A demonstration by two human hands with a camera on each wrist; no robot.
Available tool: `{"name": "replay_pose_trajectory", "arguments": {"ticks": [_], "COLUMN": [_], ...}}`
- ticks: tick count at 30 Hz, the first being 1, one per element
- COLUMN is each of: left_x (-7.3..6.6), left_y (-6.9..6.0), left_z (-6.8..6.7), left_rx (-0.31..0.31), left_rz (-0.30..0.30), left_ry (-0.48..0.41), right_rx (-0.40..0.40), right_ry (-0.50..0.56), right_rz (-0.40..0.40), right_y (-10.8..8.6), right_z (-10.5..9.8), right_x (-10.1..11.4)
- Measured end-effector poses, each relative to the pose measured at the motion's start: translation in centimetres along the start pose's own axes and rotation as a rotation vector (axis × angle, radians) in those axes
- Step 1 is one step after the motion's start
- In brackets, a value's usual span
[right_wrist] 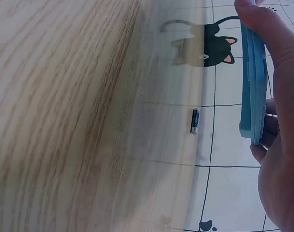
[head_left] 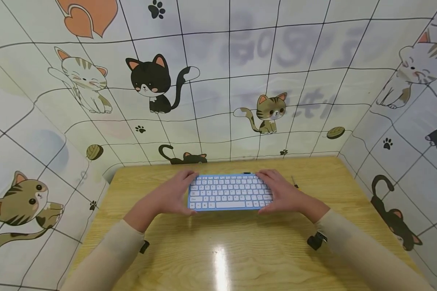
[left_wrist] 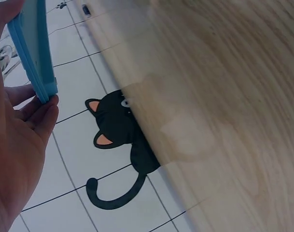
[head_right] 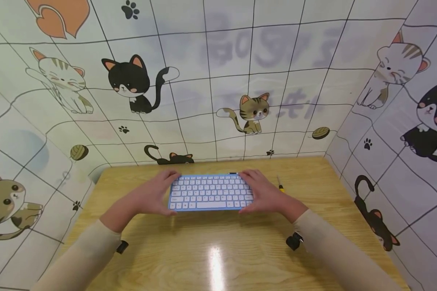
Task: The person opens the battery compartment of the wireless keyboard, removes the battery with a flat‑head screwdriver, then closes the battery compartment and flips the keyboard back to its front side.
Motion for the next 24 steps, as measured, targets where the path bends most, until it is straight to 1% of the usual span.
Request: {"name": "replay_pose_trajectory", "arguments": {"ticks": [3, 7, 11, 15, 20, 24], "left_x": [0.5, 1.0, 1.8, 2.5, 3.1, 3.4], "left_y": [0.1, 0.3, 0.5, 0.7, 0.9, 1.2], "left_z": [0.6, 1.4, 2.2, 3.0, 3.8, 4.4], "left_rx": [0.006, 0.007, 0.018, 0.035, 0.06, 0.065], "left_rz": [-0.014, -0.032, -0.057, -0.078, -0.107, -0.117], "left_ry": [-0.001, -0.009, 0.015, 0.026, 0.012, -0.003], "right_rx": [0.005, 0.004, -0.008, -0.007, 0.007, 0.018], "right_ry": [-0.036, -0.055, -0.072, -0.072, -0.057, -0.054], "right_rz": [-0.009, -0.017, -0.026, -0.028, -0.024, -0.01], "right_y": [0.2, 0.5, 0.9, 1.3, 1.5, 1.5], "right_z": [0.0, 0.0, 0.0, 0.4, 1.2, 1.9], "right_x": [0.0, 0.0, -0.1, -0.4, -0.9, -1.6]}}
Point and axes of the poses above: each hand's wrist, its own y-axis towards the middle knuckle, its own z-axis out of the palm, x = y × z, the point moved 8 cm from there along y, towards the middle knuckle, and after that the axes turned 4 degrees about -y, right-handed, at the moved point
